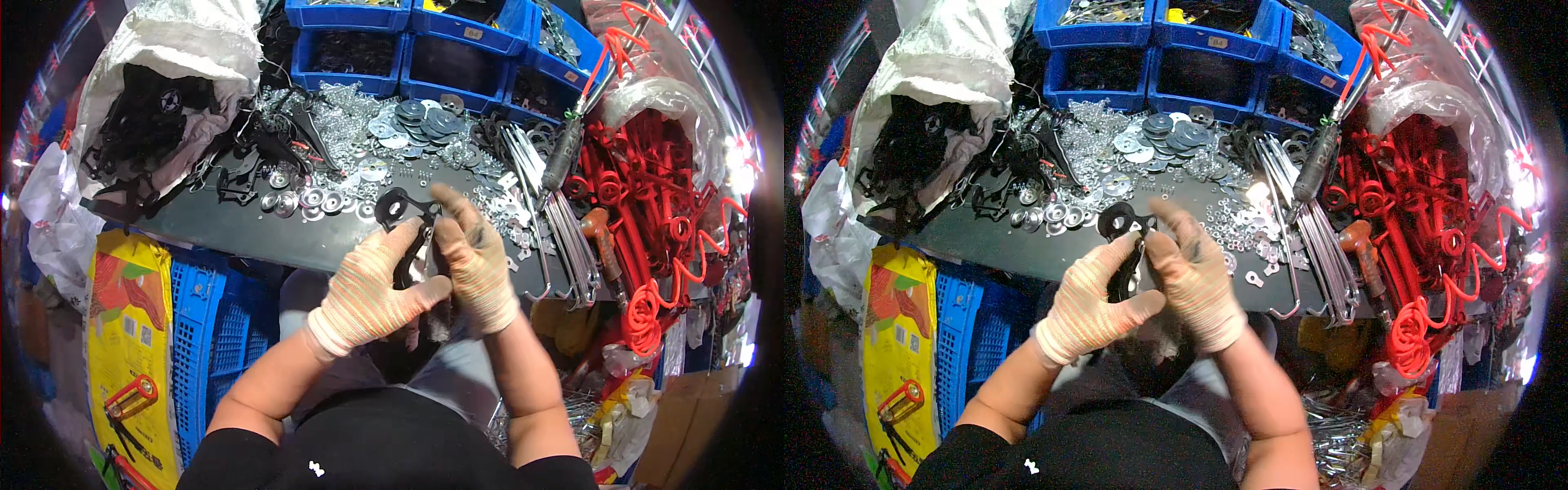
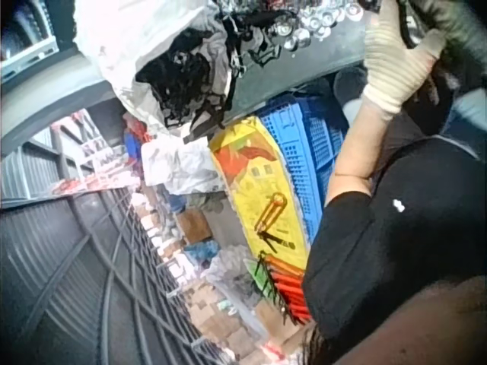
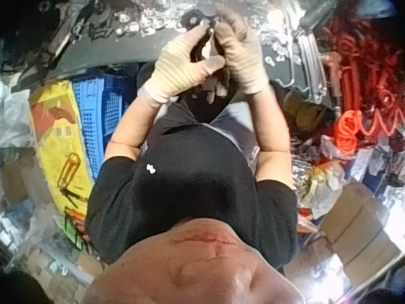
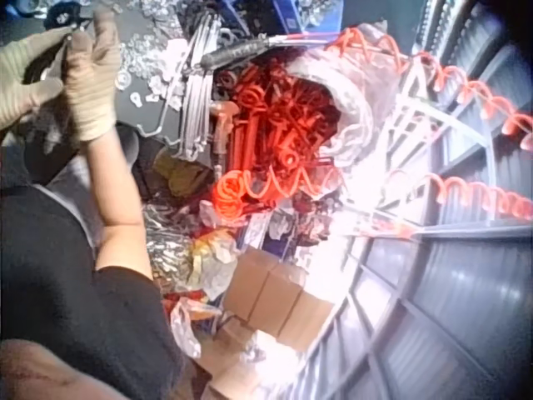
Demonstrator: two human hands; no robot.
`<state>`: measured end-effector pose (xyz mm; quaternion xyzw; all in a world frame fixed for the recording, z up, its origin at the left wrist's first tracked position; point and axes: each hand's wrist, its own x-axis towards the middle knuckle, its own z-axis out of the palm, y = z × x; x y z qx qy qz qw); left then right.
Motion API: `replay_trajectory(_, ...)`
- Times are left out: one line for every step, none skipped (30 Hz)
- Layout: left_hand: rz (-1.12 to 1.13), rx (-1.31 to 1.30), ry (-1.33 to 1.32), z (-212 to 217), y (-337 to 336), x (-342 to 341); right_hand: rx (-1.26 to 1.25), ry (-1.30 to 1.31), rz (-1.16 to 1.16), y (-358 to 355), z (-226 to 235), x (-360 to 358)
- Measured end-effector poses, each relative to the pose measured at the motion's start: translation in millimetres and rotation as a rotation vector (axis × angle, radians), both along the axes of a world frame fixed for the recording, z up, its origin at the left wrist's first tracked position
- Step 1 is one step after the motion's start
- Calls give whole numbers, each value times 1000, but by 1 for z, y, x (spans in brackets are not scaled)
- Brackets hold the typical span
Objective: The person assembles red metal frames with black plastic components by hand, securing them with washers and bolts using an air screwdriver.
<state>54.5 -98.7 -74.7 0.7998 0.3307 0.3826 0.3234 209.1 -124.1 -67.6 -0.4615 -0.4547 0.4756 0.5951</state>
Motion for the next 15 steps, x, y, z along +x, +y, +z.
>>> replay_trajectory(37, -10, 148, 0, 3, -9, -146, -370, 9, 4, 8, 20)
replay_trajectory(46, 86, 141, -7, 7, -12, 139, -1076, -273, 5, -8, 68)
replay_trajectory(38, 78, 116, -13, 16, -20, -235, -1411, -423, 7, 9, 92)
replay_trajectory(30, 50, 58, -19, 22, -22, -574, -1609, -384, 7, 9, 119)
replay_trajectory(14, 22, -2, -21, 26, -20, -616, -1732, -314, 0, -6, 142)
replay_trajectory(17, 24, -12, -21, 29, -15, -599, -1740, -328, 0, -11, 146)
replay_trajectory(-11, -36, -75, -19, 32, -6, -600, -1751, -331, 0, -18, 159)
replay_trajectory(-41, -97, -137, -18, 35, -1, -426, -1563, -337, 1, -26, 172)
replay_trajectory(-99, -376, -240, -19, 38, 3, -259, -1372, -339, -2, -31, 182)
replay_trajectory(-80, -530, -293, -7, 39, 0, -447, -760, -240, -2, -10, 163)
replay_trajectory(-65, -684, -352, 3, 40, -2, -357, -407, -178, -12, 5, 143)
replay_trajectory(-108, -655, -431, -8, 48, -5, -376, -252, -218, -31, 13, 125)
replay_trajectory(-125, -719, -496, -9, 49, -10, -358, -247, -211, -49, 15, 104)
replay_trajectory(-140, -764, -546, -17, 54, -13, -488, -153, -187, -67, 30, 75)
replay_trajectory(-172, -809, -595, -23, 56, -15, -522, -184, -142, -80, 27, 75)
